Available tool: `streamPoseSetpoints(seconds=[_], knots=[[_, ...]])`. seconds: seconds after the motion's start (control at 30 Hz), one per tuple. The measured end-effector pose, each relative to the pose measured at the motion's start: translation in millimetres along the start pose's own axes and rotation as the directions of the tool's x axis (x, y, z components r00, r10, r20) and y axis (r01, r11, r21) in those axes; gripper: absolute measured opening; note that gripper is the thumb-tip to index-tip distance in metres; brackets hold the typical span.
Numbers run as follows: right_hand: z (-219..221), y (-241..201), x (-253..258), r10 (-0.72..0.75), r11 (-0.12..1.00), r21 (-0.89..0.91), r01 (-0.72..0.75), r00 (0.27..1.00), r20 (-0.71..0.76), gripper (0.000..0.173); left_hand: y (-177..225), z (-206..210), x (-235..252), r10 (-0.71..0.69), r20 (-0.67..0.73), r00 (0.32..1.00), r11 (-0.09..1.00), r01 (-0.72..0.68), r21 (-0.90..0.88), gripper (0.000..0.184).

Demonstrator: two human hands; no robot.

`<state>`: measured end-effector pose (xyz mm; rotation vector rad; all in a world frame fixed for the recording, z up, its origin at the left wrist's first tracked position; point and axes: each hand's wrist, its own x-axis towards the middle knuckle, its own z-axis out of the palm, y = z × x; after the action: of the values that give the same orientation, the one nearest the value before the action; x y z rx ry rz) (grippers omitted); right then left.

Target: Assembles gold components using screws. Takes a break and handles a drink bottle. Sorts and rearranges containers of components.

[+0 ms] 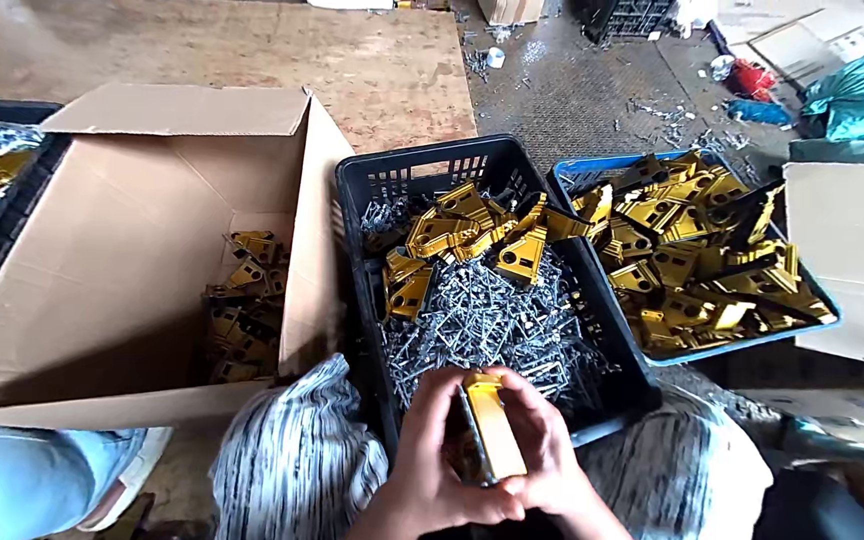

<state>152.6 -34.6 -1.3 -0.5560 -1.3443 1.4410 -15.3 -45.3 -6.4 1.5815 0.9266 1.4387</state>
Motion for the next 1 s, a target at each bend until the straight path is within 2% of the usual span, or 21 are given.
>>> streamPoseSetpoints(seconds=[0.17,0.2,0.3,0.37,0.63,0.87,1.0], knots=[[-14.4,-1.7,7.9,0.075,0.986,0.138,-0.096,0.985,0.156,0.099,6.5,1.7,1.9,0.002,-0.033,0.999,0.999,0.000,0.052,0.101],[-18.6,-2.3,11.3,0.080,0.981,0.156,-0.112,0.978,0.195,0.098,6.5,-0.2,3.6,0.001,-0.022,1.000,1.000,-0.001,0.031,0.093],[-23.4,-6.6,17.5,0.091,0.975,0.174,-0.137,0.965,0.247,0.094,7.3,-8.2,9.0,-0.030,0.013,0.999,0.993,0.031,-0.112,0.049],[-21.2,-7.6,18.6,0.091,0.982,0.139,-0.128,0.965,0.244,0.095,6.0,-14.7,11.2,-0.058,0.031,0.998,0.975,0.063,-0.213,0.034],[-8.3,-9.9,21.0,0.106,0.993,0.016,-0.113,0.962,0.251,0.095,1.8,-22.1,5.5,-0.170,0.000,0.985,0.877,0.151,-0.457,0.024],[-0.1,-11.6,22.0,0.112,0.991,0.043,-0.128,0.957,0.267,0.095,-1.8,-26.4,4.0,-0.267,0.090,0.960,0.697,0.256,-0.670,0.018],[5.3,-17.6,28.3,0.104,0.987,0.091,-0.134,0.953,0.283,0.093,-5.7,-18.0,2.8,-0.235,0.086,0.968,0.589,0.212,-0.780,0.021]])
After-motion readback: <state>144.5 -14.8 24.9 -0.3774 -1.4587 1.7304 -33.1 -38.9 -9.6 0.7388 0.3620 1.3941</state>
